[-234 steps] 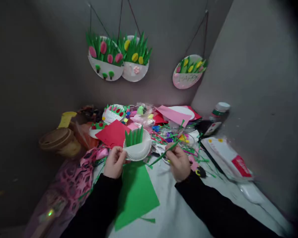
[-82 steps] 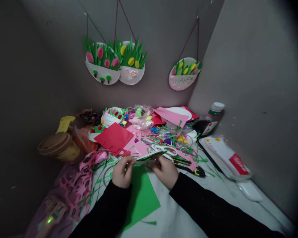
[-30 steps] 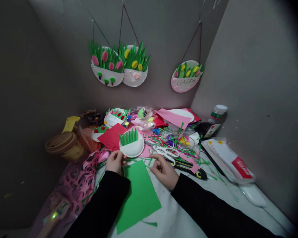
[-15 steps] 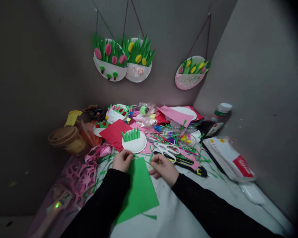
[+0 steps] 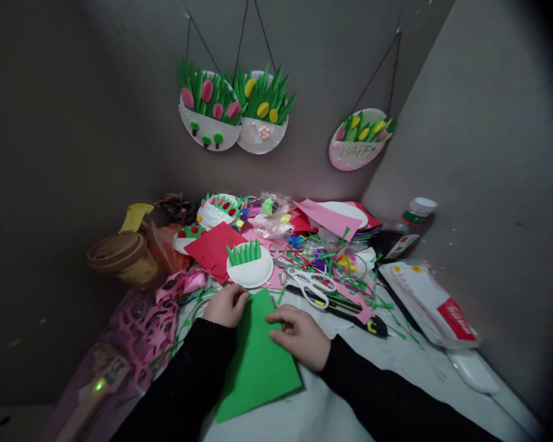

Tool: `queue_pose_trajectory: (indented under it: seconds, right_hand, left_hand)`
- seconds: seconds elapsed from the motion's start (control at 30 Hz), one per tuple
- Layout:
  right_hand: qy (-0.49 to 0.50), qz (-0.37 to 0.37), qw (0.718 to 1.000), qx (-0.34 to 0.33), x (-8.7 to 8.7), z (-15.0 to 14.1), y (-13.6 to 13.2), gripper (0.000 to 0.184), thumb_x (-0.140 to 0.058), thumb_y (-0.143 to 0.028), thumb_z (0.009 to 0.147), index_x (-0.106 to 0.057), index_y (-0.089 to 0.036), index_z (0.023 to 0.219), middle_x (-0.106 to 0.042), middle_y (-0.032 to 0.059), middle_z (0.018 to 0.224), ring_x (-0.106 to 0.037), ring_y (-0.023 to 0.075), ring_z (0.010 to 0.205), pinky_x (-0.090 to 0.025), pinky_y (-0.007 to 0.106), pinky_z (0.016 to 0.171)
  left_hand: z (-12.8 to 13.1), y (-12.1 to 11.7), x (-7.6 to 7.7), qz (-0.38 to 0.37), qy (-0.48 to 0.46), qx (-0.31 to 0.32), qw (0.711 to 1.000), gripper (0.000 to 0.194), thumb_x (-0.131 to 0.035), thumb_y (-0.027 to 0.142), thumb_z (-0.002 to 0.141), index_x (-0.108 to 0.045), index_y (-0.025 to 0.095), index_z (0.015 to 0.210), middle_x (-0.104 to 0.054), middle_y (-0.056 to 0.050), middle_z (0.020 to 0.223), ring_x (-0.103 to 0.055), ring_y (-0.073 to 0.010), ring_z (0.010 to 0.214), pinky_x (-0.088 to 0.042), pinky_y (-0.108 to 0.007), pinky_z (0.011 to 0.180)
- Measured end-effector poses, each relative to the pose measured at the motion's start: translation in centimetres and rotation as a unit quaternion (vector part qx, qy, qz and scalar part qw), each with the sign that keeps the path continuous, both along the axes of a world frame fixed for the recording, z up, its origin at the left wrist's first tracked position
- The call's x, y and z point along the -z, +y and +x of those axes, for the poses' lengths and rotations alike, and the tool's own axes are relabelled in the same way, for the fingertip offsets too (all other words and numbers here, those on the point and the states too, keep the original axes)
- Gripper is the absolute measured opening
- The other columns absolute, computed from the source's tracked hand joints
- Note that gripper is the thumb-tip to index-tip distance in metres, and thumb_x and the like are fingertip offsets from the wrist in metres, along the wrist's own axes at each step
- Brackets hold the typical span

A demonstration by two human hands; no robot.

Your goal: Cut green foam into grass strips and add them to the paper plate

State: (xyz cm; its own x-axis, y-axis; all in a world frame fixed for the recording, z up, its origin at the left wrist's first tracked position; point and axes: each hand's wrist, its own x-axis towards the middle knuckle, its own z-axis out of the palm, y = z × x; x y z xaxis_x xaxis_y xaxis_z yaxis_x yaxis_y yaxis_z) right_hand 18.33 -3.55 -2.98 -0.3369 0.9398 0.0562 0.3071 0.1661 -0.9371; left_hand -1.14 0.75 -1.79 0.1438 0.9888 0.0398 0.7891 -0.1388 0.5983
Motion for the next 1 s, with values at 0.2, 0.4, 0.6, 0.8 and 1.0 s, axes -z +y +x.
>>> queue_pose_trajectory:
  seconds: [0.2,0.4,0.6,0.8,1.0]
  right_hand:
    - [0.043,0.092,0.985,0.137,-0.4,2.3,2.2,0.019,-0.060,-0.017,0.067,-0.069,-0.017,0.084,-0.062,0.0055,0.083,-0.056,0.0156,0.069,-0.044,0.028,0.060]
    - [0.164,0.083,0.957,0.223,-0.1,3.6,3.3,0.023,-0.062,-0.024,0.067,-0.070,-0.020,0.089,-0.061,0.0076,0.100,-0.059,0.0197,0.089,-0.048,0.033,0.076]
    - [0.144,0.128,0.960,0.204,0.7,3.7,3.9,0.028,-0.054,-0.017,0.071,-0.068,-0.022,0.094,-0.059,0.0080,0.107,-0.056,0.0207,0.101,-0.045,0.038,0.088]
    - [0.120,0.174,0.946,0.246,0.2,4.1,3.8,0.024,-0.055,-0.021,0.078,-0.062,-0.021,0.101,-0.061,0.0064,0.091,-0.059,0.0164,0.075,-0.050,0.032,0.066]
    - [-0.108,0.397,0.905,0.110,-1.1,3.9,2.1,0.018,-0.063,-0.035,0.076,-0.066,-0.022,0.087,-0.061,0.0080,0.089,-0.050,0.0257,0.094,-0.041,0.045,0.084]
  left_hand:
    - [-0.7,0.1,-0.9,-0.029,0.085,0.016,0.996,0.026,-0.039,0.028,0.083,-0.060,0.017,0.074,-0.064,-0.007,0.071,-0.056,-0.0182,0.067,-0.035,-0.027,0.061]
    - [-0.6,0.5,0.6,-0.043,-0.185,-0.057,0.980,0.042,-0.050,0.046,0.074,-0.050,0.014,0.102,-0.061,-0.005,0.080,-0.053,-0.0138,0.058,-0.039,-0.027,0.057]
    - [-1.0,1.0,2.2,-0.109,-0.349,0.009,0.931,0.030,-0.061,0.044,0.067,-0.049,0.016,0.070,-0.044,0.007,0.052,-0.039,-0.0071,0.045,-0.027,-0.020,0.047]
    - [-1.0,0.9,1.1,-0.057,-0.396,-0.044,0.915,0.023,-0.060,0.037,0.069,-0.051,0.017,0.075,-0.059,0.003,0.066,-0.054,-0.0109,0.060,-0.038,-0.022,0.058]
    - [-1.1,1.1,0.4,-0.079,-0.409,-0.081,0.906,0.027,-0.064,0.038,0.063,-0.048,0.018,0.071,-0.057,0.005,0.057,-0.051,-0.0097,0.050,-0.037,-0.021,0.051]
